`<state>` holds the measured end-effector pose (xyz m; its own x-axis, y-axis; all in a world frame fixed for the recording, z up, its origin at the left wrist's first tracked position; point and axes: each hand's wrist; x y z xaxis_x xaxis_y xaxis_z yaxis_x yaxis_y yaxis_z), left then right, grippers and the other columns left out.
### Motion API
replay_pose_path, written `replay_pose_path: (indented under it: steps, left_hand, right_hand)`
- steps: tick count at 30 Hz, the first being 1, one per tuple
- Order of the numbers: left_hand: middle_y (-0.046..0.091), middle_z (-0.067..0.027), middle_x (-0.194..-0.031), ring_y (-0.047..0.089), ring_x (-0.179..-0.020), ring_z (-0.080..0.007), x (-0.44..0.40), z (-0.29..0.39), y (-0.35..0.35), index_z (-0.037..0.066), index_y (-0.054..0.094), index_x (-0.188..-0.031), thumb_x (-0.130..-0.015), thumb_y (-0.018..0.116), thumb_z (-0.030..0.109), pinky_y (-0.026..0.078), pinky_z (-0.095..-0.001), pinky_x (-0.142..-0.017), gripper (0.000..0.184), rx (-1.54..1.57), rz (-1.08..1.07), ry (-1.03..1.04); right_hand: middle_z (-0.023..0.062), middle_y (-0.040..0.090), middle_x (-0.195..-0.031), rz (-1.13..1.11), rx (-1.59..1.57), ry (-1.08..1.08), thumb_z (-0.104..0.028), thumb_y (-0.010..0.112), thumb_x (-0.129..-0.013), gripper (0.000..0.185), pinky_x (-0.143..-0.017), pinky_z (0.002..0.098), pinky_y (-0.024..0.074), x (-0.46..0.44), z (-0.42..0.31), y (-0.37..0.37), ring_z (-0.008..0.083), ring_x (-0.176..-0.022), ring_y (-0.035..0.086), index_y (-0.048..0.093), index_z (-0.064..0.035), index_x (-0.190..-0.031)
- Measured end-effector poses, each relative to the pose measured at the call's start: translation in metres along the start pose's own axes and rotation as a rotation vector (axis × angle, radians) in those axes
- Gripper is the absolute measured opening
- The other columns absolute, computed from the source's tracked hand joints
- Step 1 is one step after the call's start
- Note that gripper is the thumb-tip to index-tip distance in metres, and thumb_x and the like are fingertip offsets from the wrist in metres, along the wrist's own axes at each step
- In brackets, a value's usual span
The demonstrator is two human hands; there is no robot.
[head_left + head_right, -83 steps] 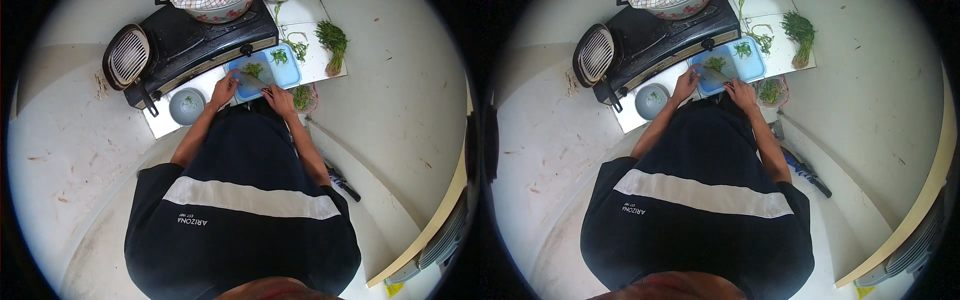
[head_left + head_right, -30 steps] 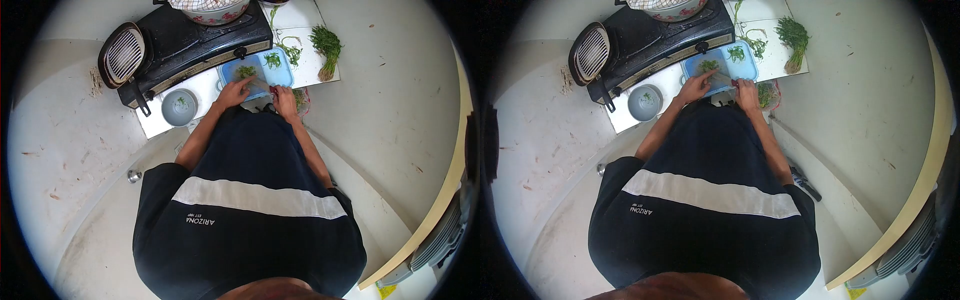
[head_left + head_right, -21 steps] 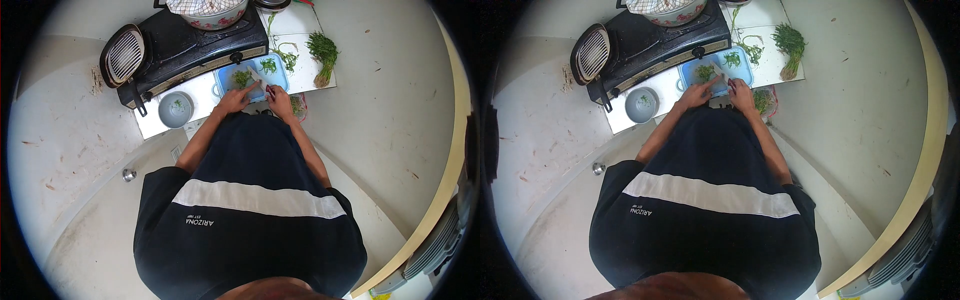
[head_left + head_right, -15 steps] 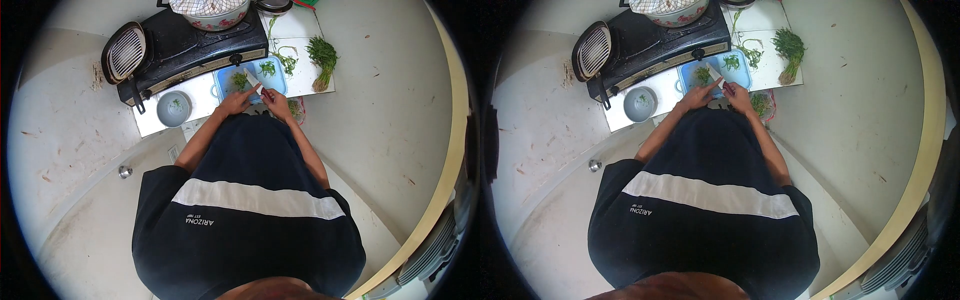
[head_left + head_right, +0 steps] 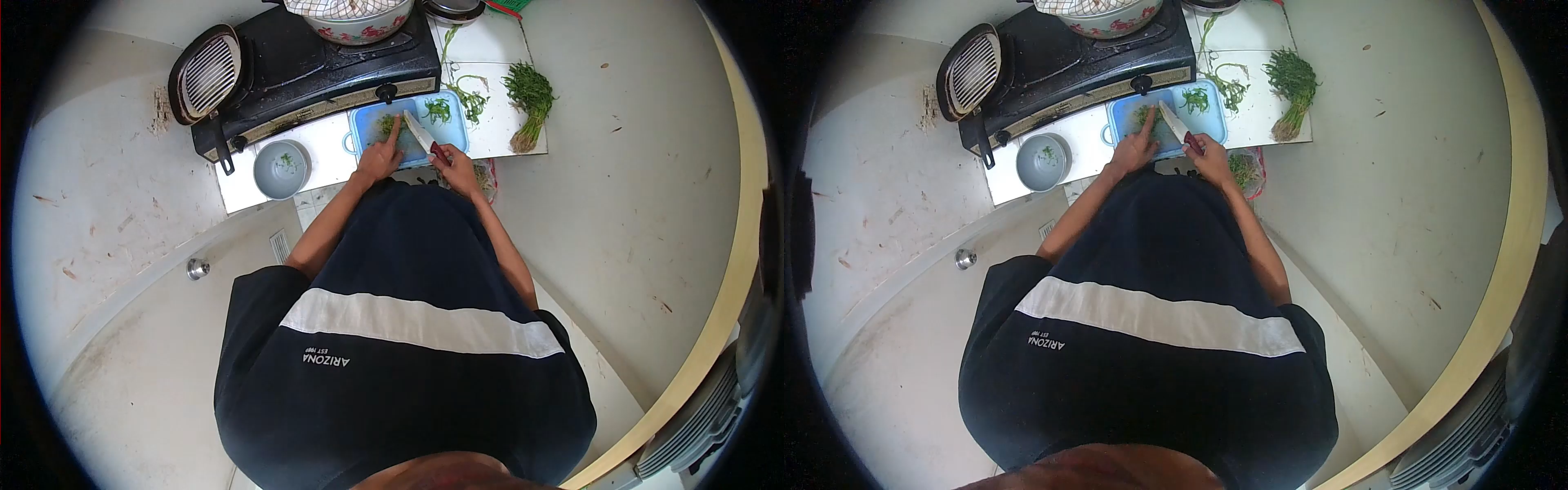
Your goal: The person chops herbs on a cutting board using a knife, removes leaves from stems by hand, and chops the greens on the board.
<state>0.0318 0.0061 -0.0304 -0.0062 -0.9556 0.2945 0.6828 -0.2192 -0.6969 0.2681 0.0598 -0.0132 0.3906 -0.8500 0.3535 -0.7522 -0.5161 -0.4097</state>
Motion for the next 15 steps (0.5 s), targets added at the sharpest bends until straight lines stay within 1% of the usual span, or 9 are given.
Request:
replay_pose_path:
  steps: [1, 3, 4, 6, 7, 9, 10, 11, 15]
  left_hand:
    - [0.071, -0.0328, -0.089, 0.069, -0.079, -0.0524, 0.001, 0.005, -0.004, 0.03, -0.005, -0.166, -0.094, 0.062, 0.017, 0.056, -0.0601, -0.08, 0.098, -0.001, 0.0, 0.0]
    - [0.072, -0.0304, -0.09, 0.069, -0.079, -0.0515, 0.003, 0.011, -0.009, 0.03, -0.002, -0.166, -0.093, 0.062, 0.015, 0.057, -0.0592, -0.078, 0.098, 0.07, -0.092, 0.207]
    - [0.072, -0.0304, -0.09, 0.069, -0.079, -0.0515, 0.003, 0.014, -0.008, 0.03, -0.002, -0.166, -0.093, 0.062, 0.015, 0.057, -0.0592, -0.078, 0.098, 0.069, -0.091, 0.206]
    - [0.073, -0.0277, -0.09, 0.069, -0.078, -0.0503, 0.003, 0.017, -0.004, 0.031, 0.001, -0.166, -0.093, 0.063, 0.012, 0.057, -0.0587, -0.076, 0.098, 0.052, -0.116, 0.438]
    - [0.073, -0.0277, -0.09, 0.069, -0.078, -0.0503, 0.003, 0.016, -0.004, 0.031, 0.001, -0.166, -0.093, 0.063, 0.012, 0.057, -0.0587, -0.076, 0.098, 0.051, -0.116, 0.436]
    - [0.073, -0.0283, -0.088, 0.07, -0.078, -0.05, 0.001, 0.013, -0.002, 0.032, -0.002, -0.166, -0.093, 0.063, 0.015, 0.057, -0.0589, -0.075, 0.1, -0.064, -0.218, 0.254]
    - [0.073, -0.0283, -0.088, 0.07, -0.078, -0.05, 0.001, 0.011, -0.001, 0.032, -0.002, -0.166, -0.093, 0.063, 0.015, 0.057, -0.0589, -0.075, 0.1, -0.064, -0.217, 0.254]
    - [0.073, -0.0289, -0.087, 0.07, -0.077, -0.0501, 0.001, 0.008, -0.001, 0.031, -0.004, -0.166, -0.093, 0.063, 0.016, 0.057, -0.0593, -0.075, 0.101, -0.073, -0.15, 0.153]
    - [0.071, -0.0312, -0.084, 0.069, -0.076, -0.0512, 0.003, 0.002, 0.001, 0.029, -0.008, -0.166, -0.093, 0.063, 0.019, 0.057, -0.0602, -0.074, 0.103, -0.036, 0.046, -0.096]
  right_hand:
    - [0.005, 0.067, -0.085, 0.008, 0.03, -0.018, -0.034, 0.076, -0.094, 0.039, -0.058, 0.0303, 0.0478, -0.001, -0.001, 0.0, 0.0126, -0.062, 0.062, 0.069, -0.0025, -0.115]
    - [0.0057, 0.068, -0.085, 0.014, 0.059, -0.037, -0.034, 0.076, -0.094, 0.038, -0.059, 0.0307, 0.0482, -0.004, 0.001, 0.002, 0.0133, -0.063, 0.062, 0.069, -0.0024, -0.115]
    - [0.0063, 0.068, -0.085, 0.021, 0.068, -0.074, -0.034, 0.076, -0.095, 0.038, -0.06, 0.0311, 0.049, -0.008, 0.005, 0.004, 0.0136, -0.064, 0.063, 0.069, -0.0025, -0.115]
    - [0.0068, 0.068, -0.086, 0.027, 0.076, -0.11, -0.034, 0.075, -0.095, 0.038, -0.06, 0.0315, 0.0497, -0.009, 0.002, 0.007, 0.0139, -0.065, 0.063, 0.068, -0.0025, -0.116]
    - [0.0067, 0.067, -0.086, -0.006, 0.063, -0.075, -0.033, 0.075, -0.095, 0.038, -0.061, 0.0314, 0.05, -0.009, -0.004, 0.006, 0.0137, -0.066, 0.064, 0.068, -0.0024, -0.116]
    - [0.0066, 0.067, -0.086, -0.04, 0.05, -0.039, -0.033, 0.075, -0.095, 0.038, -0.061, 0.0314, 0.0503, -0.007, -0.013, 0.007, 0.0135, -0.067, 0.064, 0.068, -0.0023, -0.117]
    - [0.0096, 0.07, -0.088, -0.045, 0.023, -0.017, -0.03, 0.076, -0.094, 0.037, -0.067, 0.0336, 0.0523, -0.007, -0.015, 0.007, 0.0176, -0.073, 0.067, 0.068, -0.001, -0.116]
    - [0.0125, 0.073, -0.091, -0.05, -0.004, 0.006, -0.027, 0.077, -0.093, 0.037, -0.073, 0.0359, 0.0543, -0.006, -0.018, 0.007, 0.0218, -0.078, 0.07, 0.068, 0.0003, -0.116]
    - [0.0101, 0.072, -0.089, -0.083, -0.124, 0.032, -0.028, 0.077, -0.093, 0.037, -0.065, 0.0334, 0.0529, -0.005, -0.011, 0.008, 0.0177, -0.069, 0.068, 0.068, 0.0002, -0.115]
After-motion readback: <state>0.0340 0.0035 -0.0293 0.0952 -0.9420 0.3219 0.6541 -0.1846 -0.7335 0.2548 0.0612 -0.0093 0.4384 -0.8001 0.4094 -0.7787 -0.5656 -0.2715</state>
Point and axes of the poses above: each hand's wrist, its own x-axis away from the middle knuckle, its own y-axis out of the palm, z = x × y
